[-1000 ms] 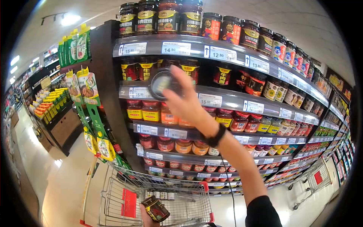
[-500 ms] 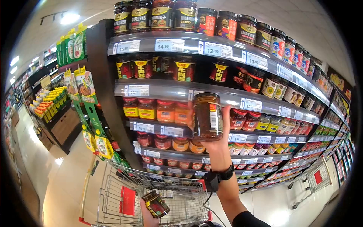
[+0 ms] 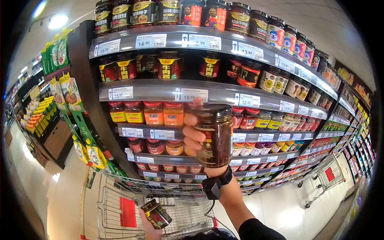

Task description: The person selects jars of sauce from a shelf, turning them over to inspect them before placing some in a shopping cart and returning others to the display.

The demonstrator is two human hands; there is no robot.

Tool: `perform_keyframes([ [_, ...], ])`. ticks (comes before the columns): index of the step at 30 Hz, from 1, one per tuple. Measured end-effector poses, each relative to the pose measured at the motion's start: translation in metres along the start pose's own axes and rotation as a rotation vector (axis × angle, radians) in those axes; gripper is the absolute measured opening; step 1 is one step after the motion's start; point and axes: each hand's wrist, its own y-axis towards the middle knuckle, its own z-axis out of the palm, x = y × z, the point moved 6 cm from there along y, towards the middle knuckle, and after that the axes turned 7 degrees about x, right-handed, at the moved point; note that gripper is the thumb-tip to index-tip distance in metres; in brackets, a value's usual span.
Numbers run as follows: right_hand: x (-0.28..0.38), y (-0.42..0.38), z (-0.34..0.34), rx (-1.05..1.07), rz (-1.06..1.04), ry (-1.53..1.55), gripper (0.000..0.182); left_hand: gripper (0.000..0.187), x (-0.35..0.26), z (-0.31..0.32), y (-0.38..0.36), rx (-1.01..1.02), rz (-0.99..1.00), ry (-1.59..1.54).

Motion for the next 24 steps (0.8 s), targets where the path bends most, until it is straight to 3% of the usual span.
perform_keyframes([
  [4,-0.002,0.0,0.014,0.174,0.046,0.17,0.081,0.06,0.0,0.001,-0.002,0.002,-0.019,0.019],
  [7,0.004,-0.007,0.017,-0.145,-0.083,-0.156,0.082,0.06,0.001,-0.002,-0.002,-0.008,-0.02,0.03],
  [9,0.017,-0.007,0.021,-0.252,-0.062,-0.695,0.076,0.061,-0.001,-0.003,-0.003,-0.041,-0.029,0.022],
  [11,0.019,-0.009,0.025,-0.32,-0.032,-0.869,0.072,0.061,0.0,-0.008,-0.002,-0.032,-0.022,0.031],
  [17,0.02,-0.015,0.027,-0.289,-0.036,-0.864,0.07,0.061,0.001,-0.002,-0.006,-0.014,-0.046,0.031],
  [23,0.02,-0.022,0.042,-0.544,0.0,-1.046,0.064,0.063,0.001,0.012,-0.013,-0.046,-0.114,0.05],
  [24,0.019,-0.027,0.052,-0.698,-0.039,-1.153,0.056,0.063,0.0,0.012,-0.012,-0.053,-0.118,0.062],
])
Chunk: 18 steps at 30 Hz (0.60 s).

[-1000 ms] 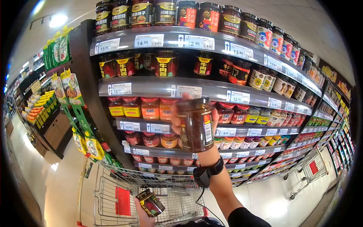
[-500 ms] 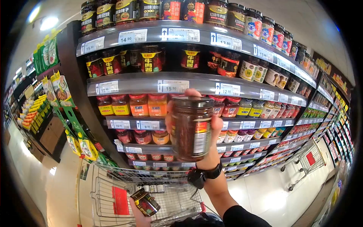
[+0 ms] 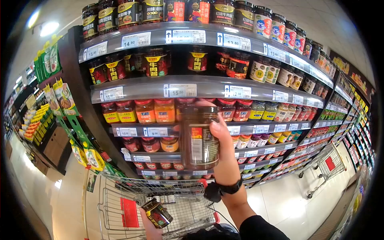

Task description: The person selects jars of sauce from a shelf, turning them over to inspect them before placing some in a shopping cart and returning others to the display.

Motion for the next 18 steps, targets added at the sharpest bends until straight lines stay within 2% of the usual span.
perform_keyframes([
  [3,0.004,-0.014,-0.026,-0.291,-0.025,-0.104,0.046,0.062,0.003,-0.013,0.006,0.02,0.068,0.022],
  [5,-0.005,-0.015,-0.06,-0.343,-0.158,0.197,0.041,0.06,0.001,-0.008,0.004,0.008,0.089,-0.002],
  [7,-0.002,-0.014,-0.079,-0.395,-0.101,0.431,0.043,0.06,-0.002,-0.01,0.0,-0.002,0.092,-0.016],
  [11,0.014,-0.018,-0.095,-0.336,-0.218,0.417,0.04,0.058,-0.005,-0.013,0.004,-0.009,0.104,0.034],
  [13,0.024,-0.004,-0.104,-0.408,-0.154,0.414,0.039,0.056,-0.002,-0.016,0.008,0.003,0.095,0.027],
  [14,0.03,0.003,-0.108,-0.429,-0.17,0.358,0.038,0.056,0.0,-0.018,0.011,0.011,0.095,0.042],
  [17,0.061,0.024,-0.088,-0.499,-0.396,-0.088,0.032,0.056,0.006,-0.023,0.016,0.001,0.106,0.015],
  [18,0.067,0.031,-0.081,-0.462,-0.499,-0.202,0.039,0.056,0.008,-0.022,0.017,-0.006,0.112,-0.007],
])
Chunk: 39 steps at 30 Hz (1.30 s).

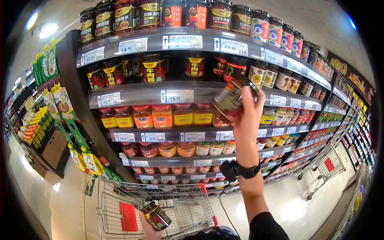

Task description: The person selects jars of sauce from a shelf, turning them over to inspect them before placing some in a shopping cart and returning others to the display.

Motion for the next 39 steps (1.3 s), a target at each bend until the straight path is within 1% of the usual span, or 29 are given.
perform_keyframes([
  [1,0.0,0.007,0.006,0.081,-0.102,-0.112,0.045,0.056,0.001,0.005,-0.001,0.005,-0.013,0.004],
  [3,-0.005,0.022,0.02,0.216,-0.238,-0.299,0.049,0.056,-0.001,0.016,-0.006,0.011,-0.04,0.012],
  [5,-0.016,0.031,0.04,0.258,-0.14,-0.056,0.05,0.057,0.001,0.012,-0.004,0.032,-0.039,0.005],
  [7,-0.032,0.042,0.047,0.271,-0.322,-0.259,0.049,0.057,0.001,0.012,-0.005,0.03,-0.027,0.009],
  [9,-0.043,0.043,0.061,0.341,-0.638,-0.473,0.049,0.058,-0.003,0.015,-0.007,0.005,-0.002,0.027],
  [10,-0.047,0.043,0.068,0.373,-0.696,-0.529,0.049,0.058,-0.003,0.013,-0.007,0.015,0.002,0.013],
  [11,-0.047,0.039,0.074,0.408,-0.807,-0.653,0.049,0.058,-0.001,0.009,-0.005,0.025,0.006,-0.001],
  [13,-0.055,0.037,0.082,0.435,-0.878,-0.794,0.051,0.059,-0.003,0.008,-0.005,0.021,0.011,-0.007],
  [14,-0.059,0.038,0.085,0.438,-0.868,-0.807,0.049,0.059,-0.005,0.01,-0.007,0.005,0.011,0.001],
  [15,-0.063,0.04,0.085,0.395,-0.845,-0.819,0.049,0.06,-0.005,0.011,-0.008,-0.011,0.01,0.008],
  [17,-0.064,0.042,0.089,0.315,-0.796,-0.845,0.049,0.061,-0.004,0.006,-0.008,0.035,-0.016,0.018],
  [18,-0.064,0.044,0.091,0.292,-0.811,-0.898,0.05,0.061,-0.003,0.005,-0.008,0.056,-0.029,0.023],
  [21,-0.067,0.054,0.1,0.281,-0.63,-0.958,0.049,0.063,-0.003,-0.001,-0.007,0.026,-0.004,0.011],
  [25,-0.076,0.067,0.103,0.244,-0.463,-0.973,0.049,0.063,-0.003,-0.003,-0.005,0.027,-0.013,0.022],
  [28,-0.071,0.068,0.11,0.198,-0.718,-1.236,0.047,0.063,0.001,-0.008,-0.001,0.009,-0.038,-0.001],
  [31,-0.066,0.064,0.114,0.149,-0.837,-1.442,0.044,0.064,0.0,-0.004,-0.004,0.0,-0.033,0.015],
  [32,-0.069,0.064,0.112,0.22,-0.669,-1.49,0.052,0.064,-0.003,0.004,-0.008,-0.006,-0.037,0.025],
  [35,-0.074,0.021,0.121,0.132,-0.827,-1.48,0.064,0.064,0.003,-0.004,-0.004,-0.013,-0.048,0.015],
  [36,-0.08,0.001,0.129,0.247,-0.814,-1.461,0.072,0.064,0.007,-0.007,-0.001,-0.019,-0.061,-0.013],
  [37,-0.085,-0.018,0.141,0.399,-0.832,-1.388,0.07,0.064,0.01,-0.01,0.001,-0.025,-0.074,-0.042],
  [39,-0.102,-0.042,0.172,0.574,-0.914,-1.295,0.066,0.064,0.008,-0.013,0.0,-0.016,-0.074,-0.054],
])
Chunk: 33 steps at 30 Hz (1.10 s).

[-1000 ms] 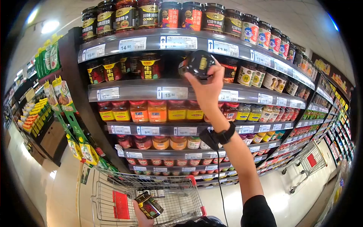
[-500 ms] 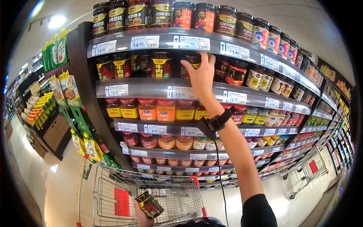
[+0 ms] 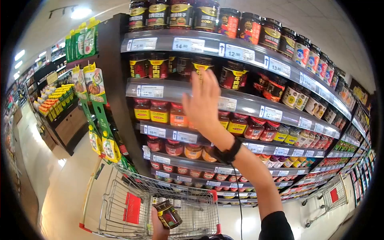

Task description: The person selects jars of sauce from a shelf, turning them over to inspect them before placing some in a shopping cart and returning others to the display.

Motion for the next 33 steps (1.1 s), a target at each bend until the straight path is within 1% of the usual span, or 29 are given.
perform_keyframes([
  [2,0.014,0.033,0.029,-0.031,0.02,0.218,0.062,0.064,-0.002,-0.006,0.0,-0.026,-0.005,-0.021],
  [4,0.021,0.069,0.061,0.112,0.165,0.205,0.059,0.063,-0.015,0.005,-0.012,-0.026,0.046,0.024],
  [6,0.022,0.092,0.089,0.138,0.302,0.199,0.061,0.062,-0.024,0.007,-0.018,-0.028,0.084,0.126],
  [7,0.021,0.099,0.098,0.193,0.389,0.268,0.064,0.062,-0.026,0.008,-0.021,-0.055,0.067,0.042],
  [8,0.019,0.102,0.108,0.264,0.506,0.324,0.066,0.06,-0.027,0.003,-0.018,0.008,0.081,0.051],
  [10,0.019,0.104,0.114,0.296,0.534,0.433,0.066,0.058,-0.03,-0.008,-0.014,0.13,0.111,0.064],
  [11,0.021,0.105,0.11,0.249,0.488,0.427,0.065,0.058,-0.03,-0.012,-0.018,0.081,0.116,0.058],
  [13,0.027,0.099,0.104,0.157,0.396,0.416,0.063,0.059,-0.03,-0.018,-0.022,0.085,0.109,0.049],
  [16,0.041,0.08,0.082,-0.105,0.025,0.358,0.065,0.059,-0.029,-0.024,-0.023,0.071,0.116,0.026],
  [17,0.043,0.071,0.075,-0.127,-0.09,0.432,0.054,0.059,-0.029,-0.024,-0.023,0.064,0.12,0.018],
  [20,0.033,0.039,0.036,-0.202,-0.405,0.405,0.047,0.061,-0.029,-0.025,-0.021,0.052,0.101,0.05],
  [22,0.013,0.012,-0.004,-0.304,-0.379,0.576,0.04,0.059,-0.032,-0.013,-0.024,-0.022,0.106,0.069],
  [23,0.004,0.001,-0.024,-0.411,-0.384,0.485,0.05,0.059,-0.03,-0.01,-0.027,-0.062,0.104,0.077],
  [24,-0.009,-0.01,-0.039,-0.496,-0.348,0.392,0.056,0.057,-0.026,-0.012,-0.026,-0.055,0.088,0.061],
  [25,-0.022,-0.021,-0.053,-0.579,-0.303,0.299,0.062,0.056,-0.023,-0.016,-0.021,-0.046,0.071,0.05],
  [26,-0.037,-0.03,-0.063,-0.641,-0.219,0.201,0.064,0.055,-0.02,-0.017,-0.018,-0.034,0.054,0.041],
  [29,-0.078,-0.046,-0.075,-0.586,-0.061,0.126,0.066,0.053,-0.017,-0.006,-0.018,-0.042,0.008,-0.01],
  [30,-0.089,-0.049,-0.075,-0.565,-0.043,0.098,0.065,0.053,-0.016,-0.003,-0.018,-0.047,-0.015,-0.019],
  [31,-0.097,-0.051,-0.075,-0.527,-0.033,0.086,0.066,0.053,-0.014,-0.002,-0.013,0.024,-0.021,-0.022],
  [33,-0.113,-0.055,-0.071,-0.477,0.029,0.113,0.067,0.053,-0.006,-0.005,-0.008,0.042,-0.044,0.013],
])
